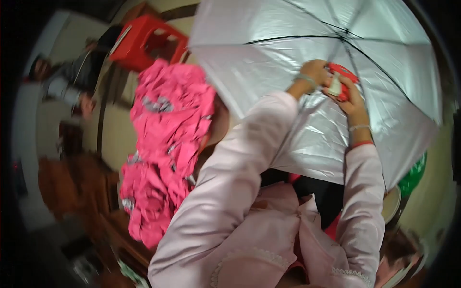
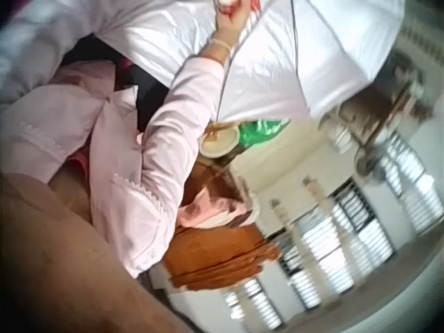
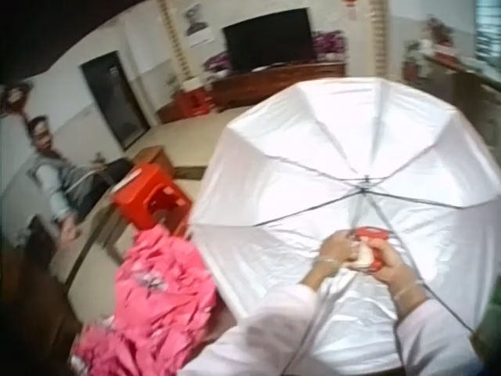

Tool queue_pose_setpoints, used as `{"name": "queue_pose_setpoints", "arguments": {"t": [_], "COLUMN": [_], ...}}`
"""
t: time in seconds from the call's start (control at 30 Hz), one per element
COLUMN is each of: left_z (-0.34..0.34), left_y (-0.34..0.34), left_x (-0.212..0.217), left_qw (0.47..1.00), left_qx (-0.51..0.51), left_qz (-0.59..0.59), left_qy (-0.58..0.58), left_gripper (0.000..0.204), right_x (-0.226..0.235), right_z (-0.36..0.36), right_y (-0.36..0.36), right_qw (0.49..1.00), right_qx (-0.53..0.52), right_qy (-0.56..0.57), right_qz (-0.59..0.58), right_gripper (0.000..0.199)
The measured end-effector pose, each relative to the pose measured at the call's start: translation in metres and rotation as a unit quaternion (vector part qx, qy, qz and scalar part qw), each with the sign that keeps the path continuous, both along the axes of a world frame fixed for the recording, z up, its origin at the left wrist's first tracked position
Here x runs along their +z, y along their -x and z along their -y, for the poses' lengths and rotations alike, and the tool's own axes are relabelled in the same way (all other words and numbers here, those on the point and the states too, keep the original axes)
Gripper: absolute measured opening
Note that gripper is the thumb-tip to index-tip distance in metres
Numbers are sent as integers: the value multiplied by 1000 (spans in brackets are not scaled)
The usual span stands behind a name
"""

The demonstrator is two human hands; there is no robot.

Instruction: Using a hot glue gun to attach components or decorations to the frame and top of an umbrella.

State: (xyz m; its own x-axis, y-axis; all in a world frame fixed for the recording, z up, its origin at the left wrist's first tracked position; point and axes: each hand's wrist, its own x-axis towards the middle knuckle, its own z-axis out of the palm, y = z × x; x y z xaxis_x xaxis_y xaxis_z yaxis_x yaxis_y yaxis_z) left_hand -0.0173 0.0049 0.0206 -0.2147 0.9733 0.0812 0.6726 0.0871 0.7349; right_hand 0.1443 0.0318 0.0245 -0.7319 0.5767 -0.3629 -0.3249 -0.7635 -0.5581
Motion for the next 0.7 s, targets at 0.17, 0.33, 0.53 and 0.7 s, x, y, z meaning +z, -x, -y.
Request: {"name": "queue_pose_setpoints", "arguments": {"t": [0.17,0.33,0.53,0.7], "left_z": [9,15,13,10], "left_y": [-4,-8,-11,-10], "left_x": [6,6,8,2], "left_qw": [998,998,997,998], "left_qx": [-23,10,5,15], "left_qz": [7,6,16,9], "left_qy": [62,65,81,57], "left_gripper": [29,24,25,26], "right_x": [1,-7,3,9], "right_z": [2,-4,-1,3], "right_y": [-5,-10,-9,-5], "right_qw": [999,997,996,996], "right_qx": [-13,-7,-2,-11], "right_qy": [-19,-40,-63,-57], "right_qz": [40,63,61,70], "right_gripper": [33,33,32,32]}}
